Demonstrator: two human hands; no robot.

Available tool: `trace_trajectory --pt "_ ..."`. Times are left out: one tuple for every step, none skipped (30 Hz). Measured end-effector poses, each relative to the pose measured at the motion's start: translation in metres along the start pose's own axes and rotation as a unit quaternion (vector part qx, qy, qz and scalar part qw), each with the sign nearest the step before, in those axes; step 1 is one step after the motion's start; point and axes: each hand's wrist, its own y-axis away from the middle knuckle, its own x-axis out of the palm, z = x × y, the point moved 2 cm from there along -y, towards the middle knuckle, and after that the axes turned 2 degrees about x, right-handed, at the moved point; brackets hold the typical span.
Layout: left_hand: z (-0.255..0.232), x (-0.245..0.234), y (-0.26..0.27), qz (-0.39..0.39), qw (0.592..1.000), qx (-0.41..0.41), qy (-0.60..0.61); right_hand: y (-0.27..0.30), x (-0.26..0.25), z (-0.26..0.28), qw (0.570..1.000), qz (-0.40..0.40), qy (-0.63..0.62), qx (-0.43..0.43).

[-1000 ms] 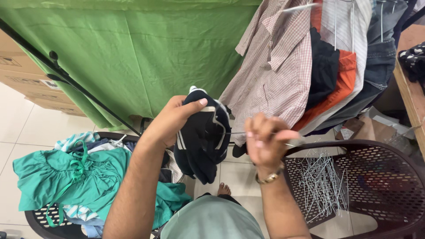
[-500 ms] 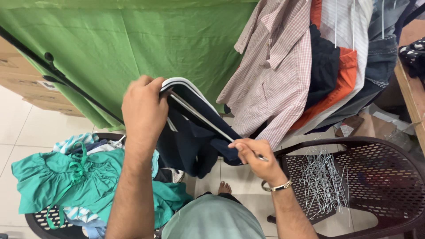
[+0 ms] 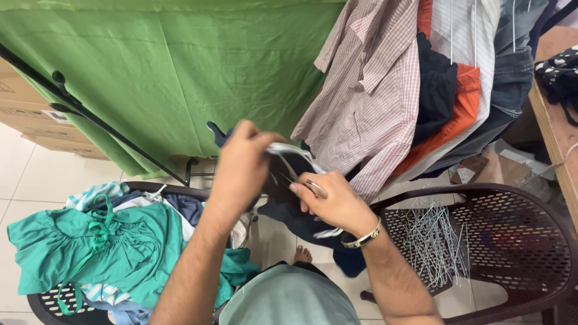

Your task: The person picks up various garments from a laundry basket, places each onto a wire hanger, and hangs them on a clothing rack. Items handled include shorts, a shirt, and a t-shirt. The person repeats this process for several pieces of clothing.

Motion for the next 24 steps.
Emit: trace_trajectory --pt "0.002 -0.002 0.000 -0.027 0.999 -0.031 0.017 -0.002 0.000 0.002 1.000 0.005 -0.002 0.002" --pt "0.000 -0.002 0.002 -0.024 0.999 -0.027 0.017 -0.004 0.000 0.002 1.000 0.011 -0.004 0.005" --pt "-0.001 -0.002 0.003 -0.021 0.999 -0.021 0.017 -0.006 0.000 0.002 1.000 0.015 -0.006 0.006" --pt "-0.002 -0.002 0.004 -0.019 1.000 -0.015 0.017 -0.007 -0.002 0.000 0.999 0.011 -0.044 0.010" --pt "-0.003 -0.001 0.004 -0.020 0.999 0.003 0.032 -0.008 -0.005 -0.003 0.996 0.012 -0.082 0.012" --pt "-0.004 0.000 0.004 -0.021 0.998 0.021 0.046 -0.008 -0.008 -0.007 0.993 0.013 -0.119 0.015" --pt "-0.003 -0.001 0.006 -0.022 0.997 0.038 0.059 -0.008 -0.011 -0.009 0.994 0.006 -0.107 0.003" --pt "0.000 -0.004 0.008 -0.044 0.998 0.003 0.039 -0.009 -0.016 -0.010 0.995 0.000 -0.095 -0.010" --pt "0.001 -0.006 0.009 -0.065 0.997 -0.029 0.021 -0.010 -0.021 -0.010 0.996 -0.010 -0.083 -0.022" --pt "0.002 -0.008 0.010 -0.086 0.994 -0.061 0.003 -0.010 -0.023 -0.010 0.996 -0.005 -0.083 -0.025" --pt "-0.003 -0.003 0.011 -0.052 0.998 -0.021 0.033 -0.009 -0.026 -0.010 0.996 -0.002 -0.081 -0.026" --pt "-0.009 0.004 0.014 -0.018 0.998 0.019 0.062 -0.007 -0.029 -0.009 0.997 0.002 -0.078 -0.028" --pt "-0.013 0.009 0.017 0.013 0.995 0.055 0.088 -0.006 -0.032 -0.007 0.997 0.001 -0.071 -0.034" --pt "-0.012 0.009 0.018 -0.030 0.996 0.029 0.078 -0.005 -0.035 -0.004 0.997 0.001 -0.064 -0.040" --pt "-0.010 0.007 0.017 -0.072 0.995 0.007 0.064 -0.005 -0.035 0.000 0.997 -0.002 -0.060 -0.049" --pt "-0.008 0.005 0.017 -0.113 0.992 -0.015 0.051 -0.005 -0.033 0.003 0.997 0.007 -0.057 -0.052" --pt "-0.010 0.007 0.016 -0.095 0.994 0.000 0.061 -0.003 -0.034 0.005 0.997 0.011 -0.054 -0.051" --pt "-0.012 0.010 0.016 -0.076 0.994 0.016 0.072 -0.002 -0.034 0.006 0.997 0.015 -0.050 -0.050" --pt "-0.016 0.014 0.018 -0.059 0.994 0.028 0.085 -0.001 -0.037 0.005 0.998 0.015 -0.046 -0.044" --pt "-0.019 0.019 0.019 -0.038 0.993 0.042 0.104 -0.002 -0.039 0.005 0.998 0.015 -0.041 -0.039" --pt "-0.021 0.020 0.021 -0.019 0.991 0.054 0.118 -0.005 -0.038 0.005 0.998 0.019 -0.038 -0.039" --pt "-0.022 0.020 0.022 -0.001 0.989 0.066 0.132 -0.004 -0.040 0.004 0.998 0.015 -0.049 -0.034" --pt "-0.021 0.017 0.023 -0.015 0.991 0.063 0.119 -0.003 -0.043 0.004 0.998 0.008 -0.062 -0.031" --pt "-0.020 0.013 0.023 -0.028 0.992 0.060 0.106 -0.004 -0.045 0.004 0.997 0.001 -0.076 -0.028"
